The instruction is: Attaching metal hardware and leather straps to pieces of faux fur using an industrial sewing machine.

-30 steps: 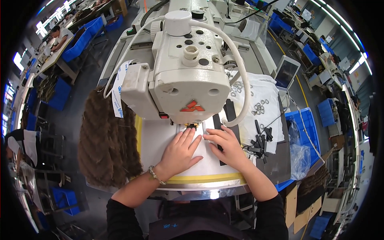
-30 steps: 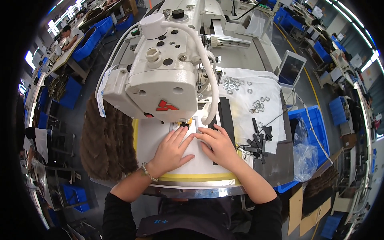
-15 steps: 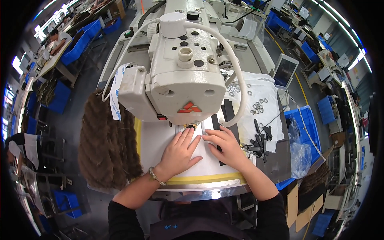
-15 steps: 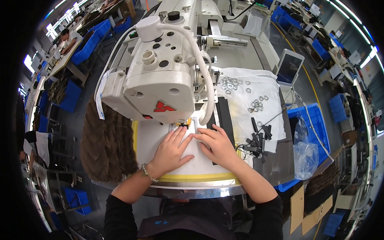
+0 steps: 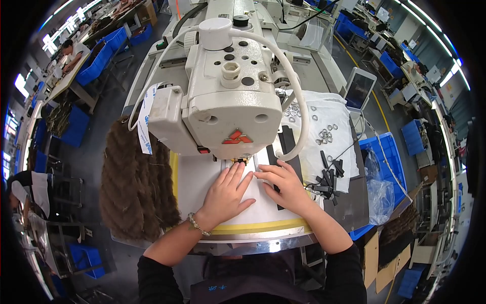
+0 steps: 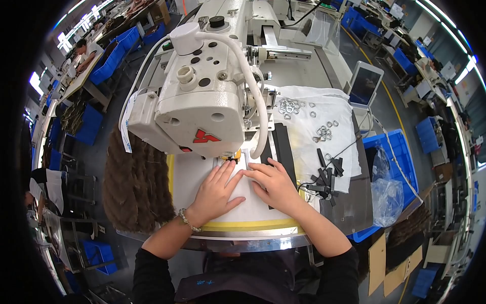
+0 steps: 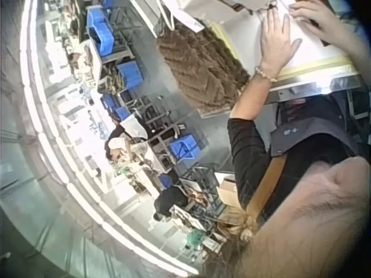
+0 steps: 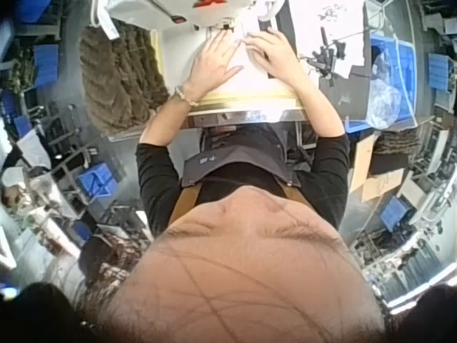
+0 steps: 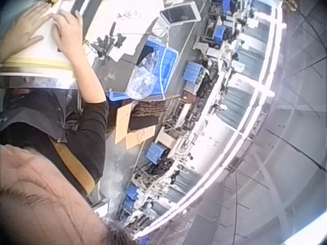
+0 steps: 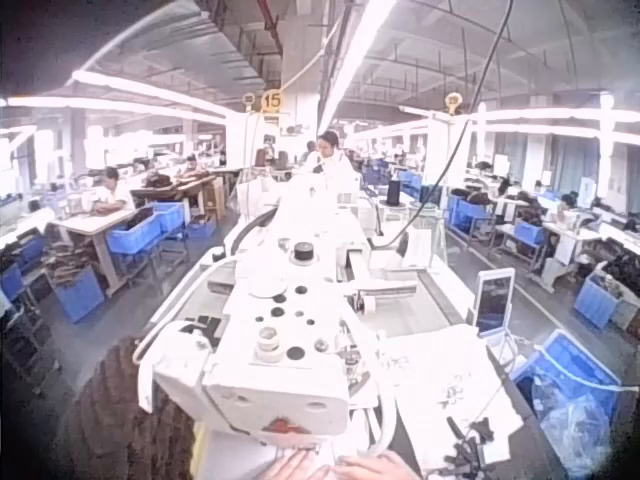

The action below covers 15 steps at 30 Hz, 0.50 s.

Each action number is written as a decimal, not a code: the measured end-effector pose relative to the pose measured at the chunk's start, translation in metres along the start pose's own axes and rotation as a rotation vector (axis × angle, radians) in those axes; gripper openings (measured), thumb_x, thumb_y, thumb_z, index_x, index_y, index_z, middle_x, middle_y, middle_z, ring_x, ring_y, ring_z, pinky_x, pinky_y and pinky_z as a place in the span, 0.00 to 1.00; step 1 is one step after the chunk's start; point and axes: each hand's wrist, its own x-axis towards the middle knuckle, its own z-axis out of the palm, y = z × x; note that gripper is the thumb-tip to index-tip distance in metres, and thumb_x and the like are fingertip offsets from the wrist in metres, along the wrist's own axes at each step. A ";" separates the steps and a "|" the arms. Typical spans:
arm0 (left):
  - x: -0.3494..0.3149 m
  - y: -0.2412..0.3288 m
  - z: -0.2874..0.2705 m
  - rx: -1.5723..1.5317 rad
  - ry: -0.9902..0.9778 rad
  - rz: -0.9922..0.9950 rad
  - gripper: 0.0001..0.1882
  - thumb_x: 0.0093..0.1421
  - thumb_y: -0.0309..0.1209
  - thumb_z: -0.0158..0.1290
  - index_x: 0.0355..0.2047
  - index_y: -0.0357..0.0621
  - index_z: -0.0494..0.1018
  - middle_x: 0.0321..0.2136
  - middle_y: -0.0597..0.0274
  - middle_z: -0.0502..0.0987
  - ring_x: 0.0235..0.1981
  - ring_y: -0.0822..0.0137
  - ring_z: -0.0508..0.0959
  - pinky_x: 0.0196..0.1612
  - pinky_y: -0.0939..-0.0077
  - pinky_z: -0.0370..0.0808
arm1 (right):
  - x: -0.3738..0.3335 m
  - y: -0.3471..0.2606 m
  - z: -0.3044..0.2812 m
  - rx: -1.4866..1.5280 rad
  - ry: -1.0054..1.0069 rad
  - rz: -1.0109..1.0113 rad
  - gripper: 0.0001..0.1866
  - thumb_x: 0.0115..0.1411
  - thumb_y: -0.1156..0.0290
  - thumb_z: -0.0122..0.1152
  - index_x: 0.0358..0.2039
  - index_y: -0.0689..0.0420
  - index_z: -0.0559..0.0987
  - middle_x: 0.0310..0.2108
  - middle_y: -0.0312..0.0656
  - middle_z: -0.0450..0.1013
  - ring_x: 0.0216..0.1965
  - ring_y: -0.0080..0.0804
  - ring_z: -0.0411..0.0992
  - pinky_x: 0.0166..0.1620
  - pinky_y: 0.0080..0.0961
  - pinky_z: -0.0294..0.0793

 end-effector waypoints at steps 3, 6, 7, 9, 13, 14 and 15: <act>0.000 0.000 0.000 0.002 -0.003 -0.003 0.36 0.55 0.51 0.58 0.57 0.38 0.69 0.58 0.40 0.67 0.61 0.50 0.66 0.64 0.58 0.60 | 0.000 0.000 0.000 0.002 -0.001 -0.001 0.20 0.54 0.76 0.61 0.49 0.50 0.78 0.48 0.43 0.75 0.50 0.38 0.74 0.61 0.46 0.64; -0.001 0.000 0.000 0.022 0.012 0.000 0.36 0.54 0.51 0.58 0.56 0.38 0.69 0.57 0.42 0.68 0.60 0.50 0.67 0.63 0.59 0.61 | 0.000 0.000 0.000 -0.001 -0.004 -0.003 0.19 0.54 0.76 0.61 0.48 0.50 0.78 0.48 0.43 0.75 0.50 0.37 0.74 0.61 0.46 0.63; -0.001 0.000 -0.001 0.022 0.012 0.001 0.36 0.54 0.51 0.58 0.56 0.38 0.69 0.57 0.42 0.68 0.60 0.50 0.67 0.63 0.59 0.61 | 0.000 0.000 0.000 -0.002 -0.003 -0.003 0.19 0.54 0.76 0.61 0.48 0.50 0.78 0.48 0.43 0.75 0.50 0.37 0.74 0.61 0.46 0.63; -0.003 0.002 -0.004 0.018 0.013 -0.032 0.35 0.53 0.47 0.60 0.56 0.39 0.69 0.55 0.43 0.69 0.58 0.49 0.69 0.60 0.58 0.65 | 0.000 0.000 -0.001 -0.006 0.001 0.006 0.18 0.54 0.76 0.61 0.47 0.50 0.78 0.49 0.42 0.75 0.50 0.37 0.74 0.62 0.46 0.63; -0.004 -0.002 -0.012 0.009 0.035 -0.091 0.31 0.52 0.45 0.62 0.51 0.38 0.71 0.53 0.45 0.70 0.56 0.50 0.70 0.58 0.59 0.66 | -0.001 0.000 -0.002 -0.005 -0.001 0.018 0.17 0.54 0.76 0.62 0.46 0.51 0.78 0.49 0.42 0.75 0.49 0.36 0.74 0.62 0.46 0.63; -0.004 -0.004 -0.014 -0.009 0.004 -0.127 0.29 0.51 0.43 0.62 0.49 0.38 0.72 0.52 0.45 0.71 0.55 0.50 0.70 0.58 0.59 0.66 | -0.001 0.000 -0.002 -0.007 0.001 0.020 0.17 0.55 0.76 0.61 0.46 0.51 0.78 0.49 0.42 0.75 0.48 0.36 0.75 0.62 0.46 0.63; -0.003 -0.006 -0.015 -0.027 -0.026 -0.164 0.27 0.50 0.42 0.63 0.46 0.37 0.73 0.51 0.45 0.71 0.54 0.49 0.71 0.58 0.58 0.66 | -0.001 0.001 -0.002 -0.010 0.003 0.022 0.17 0.55 0.76 0.61 0.46 0.51 0.78 0.49 0.42 0.75 0.48 0.36 0.75 0.62 0.46 0.63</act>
